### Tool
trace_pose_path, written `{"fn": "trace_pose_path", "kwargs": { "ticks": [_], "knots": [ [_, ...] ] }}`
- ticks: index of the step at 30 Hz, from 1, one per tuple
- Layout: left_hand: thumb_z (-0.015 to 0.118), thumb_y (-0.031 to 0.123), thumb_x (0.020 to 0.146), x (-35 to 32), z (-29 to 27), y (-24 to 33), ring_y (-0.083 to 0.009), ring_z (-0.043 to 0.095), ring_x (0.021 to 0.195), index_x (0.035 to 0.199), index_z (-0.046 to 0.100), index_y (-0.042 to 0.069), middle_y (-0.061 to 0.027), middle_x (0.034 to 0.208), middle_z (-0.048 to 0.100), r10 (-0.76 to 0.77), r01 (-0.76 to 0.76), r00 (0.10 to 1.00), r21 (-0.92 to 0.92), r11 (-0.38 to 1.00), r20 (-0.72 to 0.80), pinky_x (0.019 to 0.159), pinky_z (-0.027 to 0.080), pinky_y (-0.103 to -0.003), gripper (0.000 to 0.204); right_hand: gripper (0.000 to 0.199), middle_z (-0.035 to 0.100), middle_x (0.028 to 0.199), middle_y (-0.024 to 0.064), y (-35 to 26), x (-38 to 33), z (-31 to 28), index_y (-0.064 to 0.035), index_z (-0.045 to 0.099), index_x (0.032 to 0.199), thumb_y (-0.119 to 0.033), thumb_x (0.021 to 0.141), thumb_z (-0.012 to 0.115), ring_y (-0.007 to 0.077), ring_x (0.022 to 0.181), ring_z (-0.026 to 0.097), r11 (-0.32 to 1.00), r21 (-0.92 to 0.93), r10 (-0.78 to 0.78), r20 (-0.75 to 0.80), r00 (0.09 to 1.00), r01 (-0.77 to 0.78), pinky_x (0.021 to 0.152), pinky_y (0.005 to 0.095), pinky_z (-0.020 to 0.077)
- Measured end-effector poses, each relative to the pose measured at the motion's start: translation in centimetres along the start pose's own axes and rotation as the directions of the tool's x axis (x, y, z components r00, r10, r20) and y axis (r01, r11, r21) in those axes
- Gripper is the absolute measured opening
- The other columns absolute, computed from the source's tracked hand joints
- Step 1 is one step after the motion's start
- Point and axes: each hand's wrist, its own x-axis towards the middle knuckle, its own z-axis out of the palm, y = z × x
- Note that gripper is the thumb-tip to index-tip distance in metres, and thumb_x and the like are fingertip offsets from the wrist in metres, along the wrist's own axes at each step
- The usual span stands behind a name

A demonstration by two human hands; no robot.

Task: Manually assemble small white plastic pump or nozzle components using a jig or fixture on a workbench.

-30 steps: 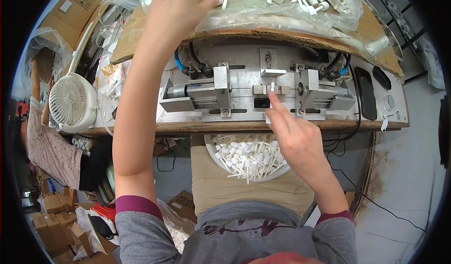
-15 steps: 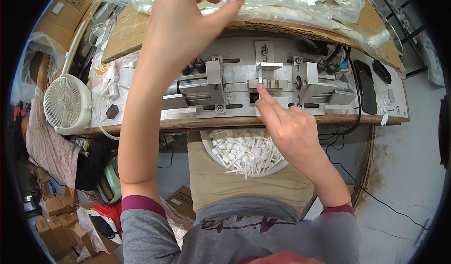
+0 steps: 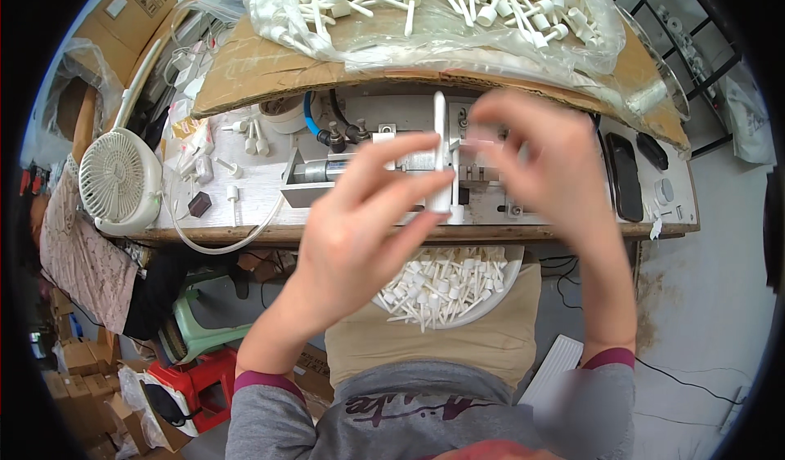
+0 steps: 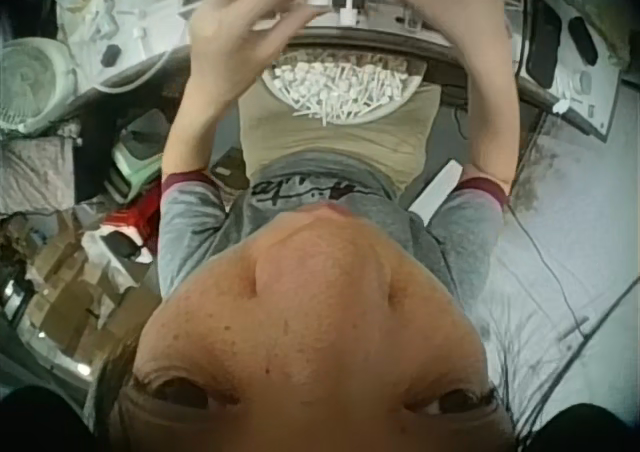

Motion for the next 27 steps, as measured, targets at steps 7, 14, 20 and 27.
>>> {"fn": "trace_pose_path", "kwargs": {
  "ticks": [7,14,20,27],
  "knots": [
    [0.078,0.000,0.075,-2.3,3.7,0.5,-0.0223,0.071,0.089,0.105,0.071,-0.001,-0.0167,0.129,0.064,0.071,-0.078,0.996,0.152,0.985,0.052,0.073,0.060,-0.031,0.030,0.016,0.074,0.087,0.0174,8.5,14.0,-1.8,0.0010,0.076,0.090,-0.010,0.079,0.073,0.0283,0.080,0.072,0.911,-0.280,0.309,-0.020,0.951,-0.302,0.073,0.0396,0.0556],
    [0.077,0.007,0.075,-3.2,6.7,-0.8,-0.0206,0.067,0.075,0.104,0.072,0.000,-0.0151,0.129,0.066,0.083,-0.129,0.987,0.367,0.921,0.139,0.065,0.054,-0.032,0.030,0.016,0.074,0.096,0.0213,11.5,15.8,1.0,0.0001,0.076,0.091,-0.006,0.078,0.068,0.0348,0.095,0.072,0.651,-0.663,0.501,0.010,0.865,-0.370,0.081,0.0429,0.0562],
    [0.076,0.011,0.077,-2.6,6.4,-1.7,-0.0201,0.062,0.058,0.101,0.071,0.001,-0.0172,0.127,0.068,0.054,-0.140,0.976,0.418,0.898,0.211,0.060,0.052,-0.031,0.027,0.014,0.073,0.093,0.0228,10.3,14.1,-0.4,0.0037,0.071,0.092,-0.006,0.083,0.067,0.0343,0.092,0.071,0.891,-0.323,0.371,0.111,0.922,-0.320,0.078,0.0430,0.0543],
    [0.078,0.013,0.075,-2.2,6.8,-1.4,-0.0206,0.059,0.050,0.099,0.071,0.002,-0.0164,0.126,0.069,0.030,-0.160,0.963,0.478,0.864,0.268,0.053,0.051,-0.030,0.027,0.015,0.072,0.088,0.0210,10.8,14.7,1.9,0.0020,0.072,0.098,-0.009,0.089,0.066,0.0322,0.090,0.071,0.963,-0.094,0.236,-0.162,0.958,-0.253,0.080,0.0407,0.0546]
  ]
}}
